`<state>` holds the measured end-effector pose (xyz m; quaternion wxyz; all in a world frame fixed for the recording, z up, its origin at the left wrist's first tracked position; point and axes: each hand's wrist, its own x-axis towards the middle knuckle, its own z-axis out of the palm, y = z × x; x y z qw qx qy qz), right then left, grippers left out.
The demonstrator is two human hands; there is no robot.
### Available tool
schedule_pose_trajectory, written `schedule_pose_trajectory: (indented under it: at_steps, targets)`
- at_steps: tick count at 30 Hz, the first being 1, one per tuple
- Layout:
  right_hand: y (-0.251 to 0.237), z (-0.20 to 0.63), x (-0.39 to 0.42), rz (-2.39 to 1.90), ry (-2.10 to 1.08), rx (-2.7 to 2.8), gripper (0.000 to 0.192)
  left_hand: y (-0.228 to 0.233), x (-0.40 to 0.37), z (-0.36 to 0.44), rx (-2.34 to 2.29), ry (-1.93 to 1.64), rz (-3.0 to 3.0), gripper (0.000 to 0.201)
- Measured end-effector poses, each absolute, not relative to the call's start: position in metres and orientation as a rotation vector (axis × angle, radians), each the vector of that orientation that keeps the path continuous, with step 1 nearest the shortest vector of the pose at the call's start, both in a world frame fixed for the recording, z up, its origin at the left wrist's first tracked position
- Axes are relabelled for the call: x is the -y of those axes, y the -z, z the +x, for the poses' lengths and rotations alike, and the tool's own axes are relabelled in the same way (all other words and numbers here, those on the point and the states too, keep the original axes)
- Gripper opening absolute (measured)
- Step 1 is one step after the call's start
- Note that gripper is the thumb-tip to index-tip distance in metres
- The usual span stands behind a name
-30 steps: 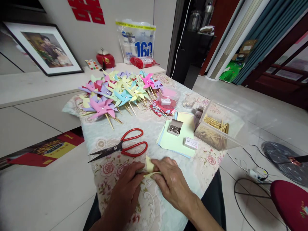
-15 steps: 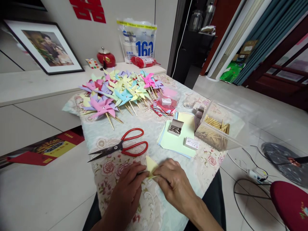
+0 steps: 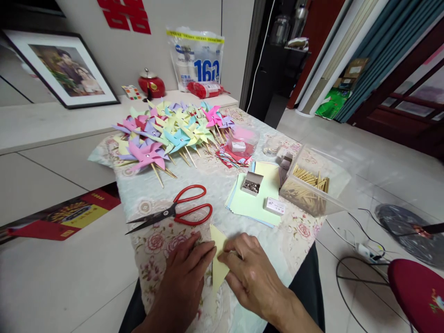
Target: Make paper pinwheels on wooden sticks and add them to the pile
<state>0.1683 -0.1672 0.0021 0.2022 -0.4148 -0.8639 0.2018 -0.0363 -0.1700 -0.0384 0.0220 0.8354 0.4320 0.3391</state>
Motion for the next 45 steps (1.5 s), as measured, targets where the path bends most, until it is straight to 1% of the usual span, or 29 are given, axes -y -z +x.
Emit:
schedule_pose_trajectory:
  at_steps: [6,8,11,12,14,16,20,23,26,30,32,38,41,45]
  targets:
    - [-0.003,0.169,0.172,-1.160,-0.467,2.508,0.031,0.040,0.172,-0.038,-1.346,-1.070,2.599,0.044]
    - [-0.006,0.170,0.174,-1.148,-0.456,2.535,0.033,0.037,0.173,-0.038,-1.339,-1.047,2.621,0.041]
    - [-0.011,0.172,0.175,-1.108,-0.486,2.545,0.041,0.033,0.176,-0.039,-1.302,-0.989,2.651,0.035]
    - [-0.013,0.173,0.175,-1.097,-0.508,2.525,0.040,0.031,0.177,-0.040,-1.295,-0.971,2.661,0.034]
    - [-0.013,0.174,0.174,-1.121,-0.543,2.439,0.030,0.030,0.178,-0.040,-1.289,-0.941,2.686,0.035]
    - [-0.010,0.173,0.172,-1.218,-0.539,2.309,0.024,0.030,0.179,-0.041,-1.294,-0.915,2.708,0.036]
    - [0.000,0.168,0.164,-1.442,-0.531,2.088,0.020,0.032,0.179,-0.041,-1.296,-0.877,2.729,0.038]
    - [0.003,0.164,0.159,-1.533,-0.568,2.034,0.016,0.033,0.178,-0.041,-1.291,-0.854,2.731,0.038]
    - [0.002,0.160,0.157,-1.492,-0.548,2.071,0.019,0.036,0.178,-0.041,-1.276,-0.836,2.745,0.039]
    - [0.002,0.155,0.158,-1.344,-0.389,2.268,0.033,0.039,0.179,-0.041,-1.294,-0.848,2.726,0.043]
    - [0.004,0.153,0.159,-1.336,-0.295,2.362,0.037,0.040,0.180,-0.040,-1.313,-0.865,2.694,0.044]
    - [0.012,0.156,0.167,-1.400,-0.136,2.459,0.036,0.039,0.179,-0.039,-1.317,-0.861,2.719,0.044]
    - [0.013,0.158,0.170,-1.398,-0.128,2.478,0.039,0.035,0.178,-0.041,-1.293,-0.816,2.778,0.043]
    - [0.010,0.160,0.169,-1.397,-0.151,2.457,0.034,0.030,0.175,-0.044,-1.272,-0.803,2.797,0.040]
